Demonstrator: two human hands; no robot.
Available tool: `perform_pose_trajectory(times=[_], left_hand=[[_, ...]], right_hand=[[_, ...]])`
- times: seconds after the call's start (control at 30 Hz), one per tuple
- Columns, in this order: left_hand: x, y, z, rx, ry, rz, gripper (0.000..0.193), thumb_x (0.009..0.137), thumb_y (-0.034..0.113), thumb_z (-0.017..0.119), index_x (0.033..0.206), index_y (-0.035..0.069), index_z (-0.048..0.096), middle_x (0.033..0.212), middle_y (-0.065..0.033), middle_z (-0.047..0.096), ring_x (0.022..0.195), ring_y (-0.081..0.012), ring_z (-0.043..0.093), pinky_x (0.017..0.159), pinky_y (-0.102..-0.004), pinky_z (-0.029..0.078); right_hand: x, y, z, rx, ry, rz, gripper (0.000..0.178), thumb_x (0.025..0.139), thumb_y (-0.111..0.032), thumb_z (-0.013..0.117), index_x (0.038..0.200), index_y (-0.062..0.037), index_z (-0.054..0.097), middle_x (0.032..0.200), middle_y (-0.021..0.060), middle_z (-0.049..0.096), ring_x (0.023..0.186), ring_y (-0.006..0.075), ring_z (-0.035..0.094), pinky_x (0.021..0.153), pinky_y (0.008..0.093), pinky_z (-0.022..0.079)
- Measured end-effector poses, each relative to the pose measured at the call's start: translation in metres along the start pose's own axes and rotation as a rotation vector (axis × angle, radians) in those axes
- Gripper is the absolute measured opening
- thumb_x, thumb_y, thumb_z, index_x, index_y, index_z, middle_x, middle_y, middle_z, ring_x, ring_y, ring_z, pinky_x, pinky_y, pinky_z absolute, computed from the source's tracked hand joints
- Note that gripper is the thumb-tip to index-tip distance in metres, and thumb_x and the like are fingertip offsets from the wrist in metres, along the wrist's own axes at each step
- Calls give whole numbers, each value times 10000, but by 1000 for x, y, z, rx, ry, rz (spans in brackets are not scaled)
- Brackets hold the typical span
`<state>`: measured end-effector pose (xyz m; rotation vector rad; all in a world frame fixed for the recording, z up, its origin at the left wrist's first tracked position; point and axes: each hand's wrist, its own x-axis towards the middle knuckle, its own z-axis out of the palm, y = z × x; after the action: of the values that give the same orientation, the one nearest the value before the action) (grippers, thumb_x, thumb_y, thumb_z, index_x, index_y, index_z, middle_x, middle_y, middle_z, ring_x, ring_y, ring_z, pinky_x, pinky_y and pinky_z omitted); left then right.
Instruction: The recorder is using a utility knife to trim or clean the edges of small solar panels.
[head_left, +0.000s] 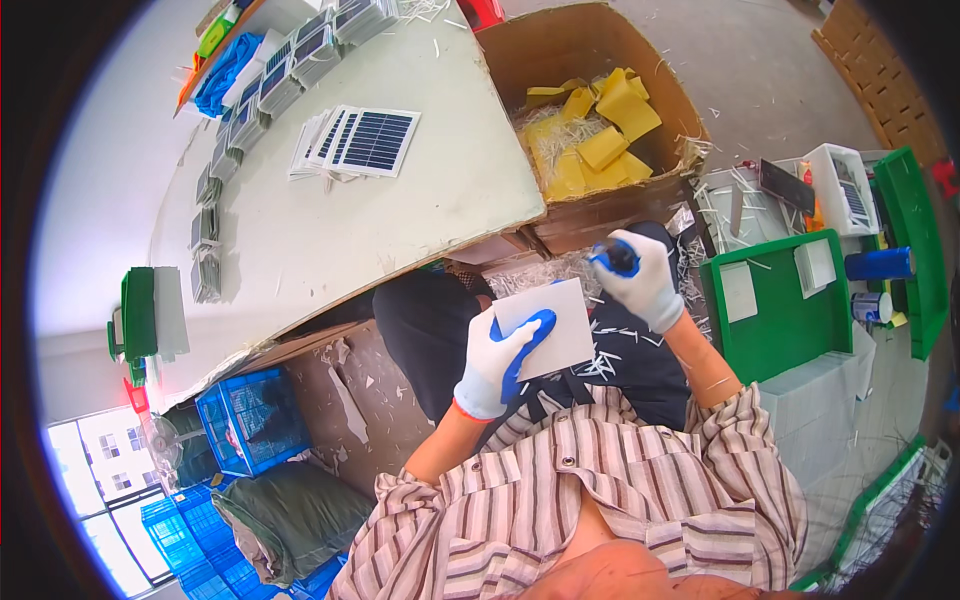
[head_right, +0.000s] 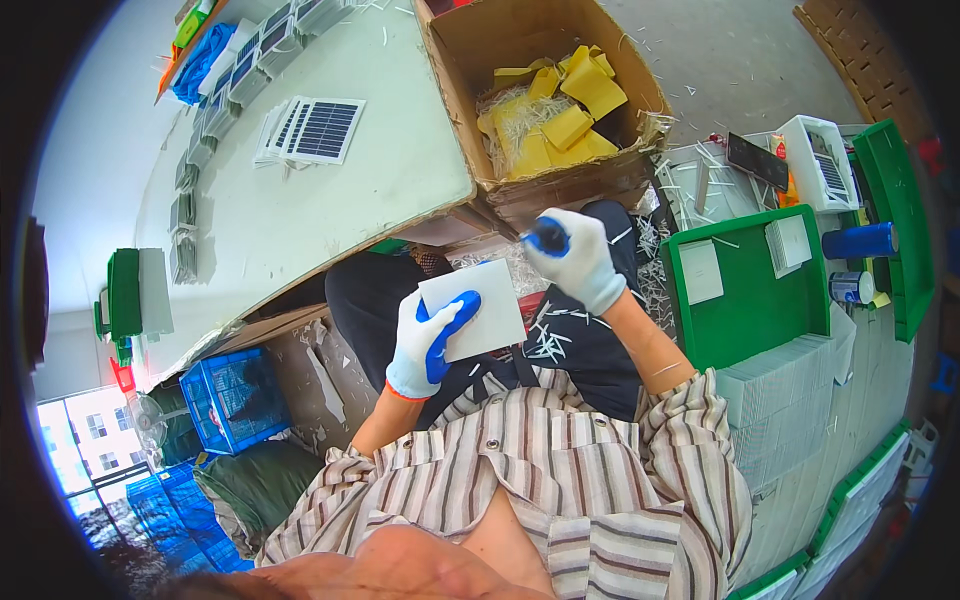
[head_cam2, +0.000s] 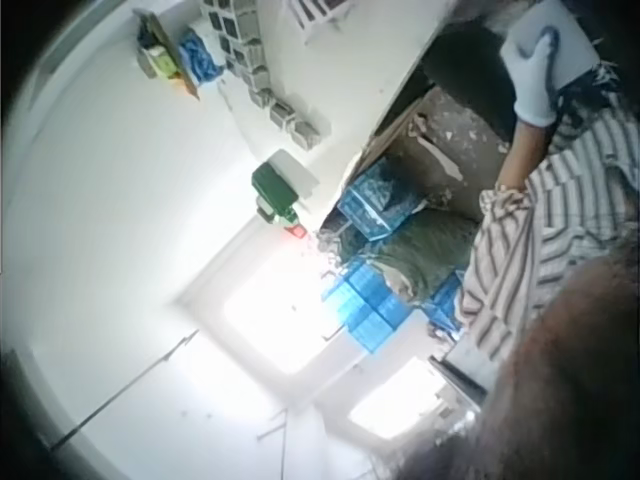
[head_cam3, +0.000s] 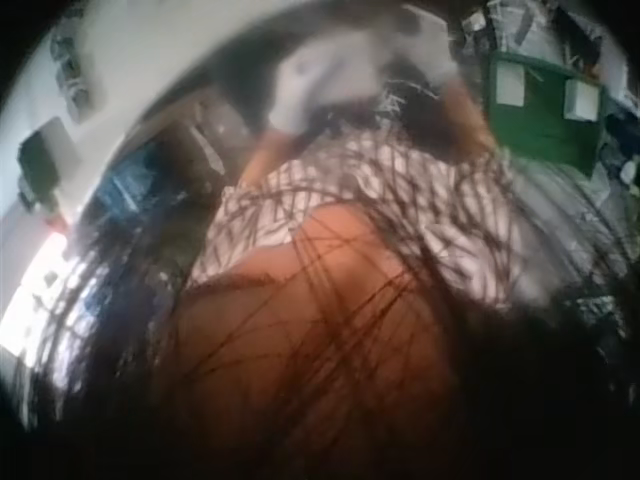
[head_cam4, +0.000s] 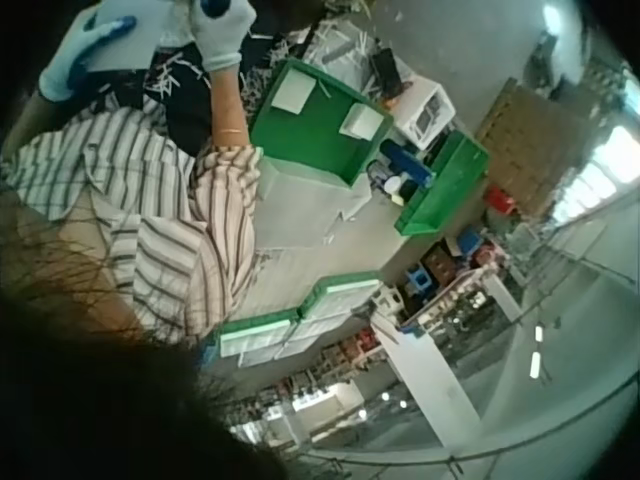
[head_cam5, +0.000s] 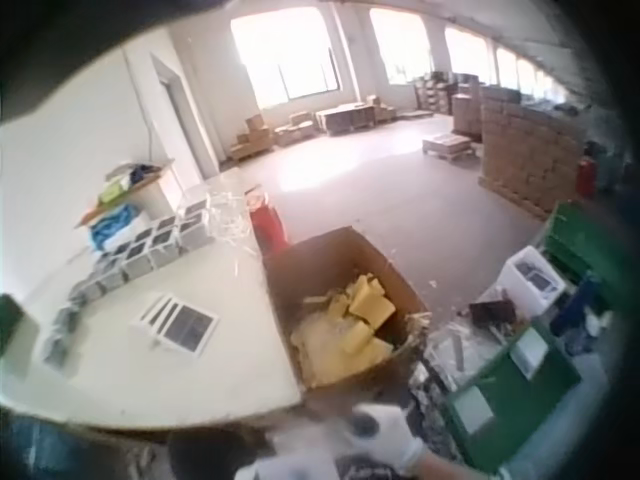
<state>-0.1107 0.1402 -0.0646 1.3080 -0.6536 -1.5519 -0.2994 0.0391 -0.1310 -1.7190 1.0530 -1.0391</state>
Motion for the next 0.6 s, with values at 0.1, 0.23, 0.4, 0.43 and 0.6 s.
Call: perform_pose_trajectory(times=[0.1,0.23,0.4,0.43,0.6], left_hand=[[3,-4,-7,-57,6,-38,347,854,80,653,1160,-76,606,1020,-90,676,883,-130,646,799,-264,520],[2,-1,-5,-33,16,-52,334,859,72,643,1157,-75,605,1005,-87,676,872,-129,648,783,-262,524],[3,-4,-3,-14,13,-34,342,860,77,650,1164,-73,605,1008,-88,676,868,-130,646,777,-261,525],[2,-4,-3,-24,18,-39,347,860,84,655,1166,-72,605,1010,-88,676,870,-129,644,777,-261,524],[1,-13,-8,125,20,35,369,856,75,642,1190,-74,593,1040,-90,669,886,-124,632,794,-254,509]], right_hand=[[-9,3,-6,295,-9,354,113,826,-89,690,867,13,665,751,35,671,658,47,577,598,238,478],[-16,-7,-12,569,-199,480,203,822,-90,700,974,44,683,809,51,701,709,59,612,681,219,507],[-17,-26,-12,259,-272,208,147,797,-108,708,874,16,690,709,38,656,617,66,590,569,230,470],[-15,-28,-12,55,-276,70,146,779,-119,716,842,10,684,679,42,639,603,64,579,563,242,461],[-14,-17,-2,58,-185,-127,193,733,-130,731,815,17,637,607,106,549,524,159,487,551,302,445]])
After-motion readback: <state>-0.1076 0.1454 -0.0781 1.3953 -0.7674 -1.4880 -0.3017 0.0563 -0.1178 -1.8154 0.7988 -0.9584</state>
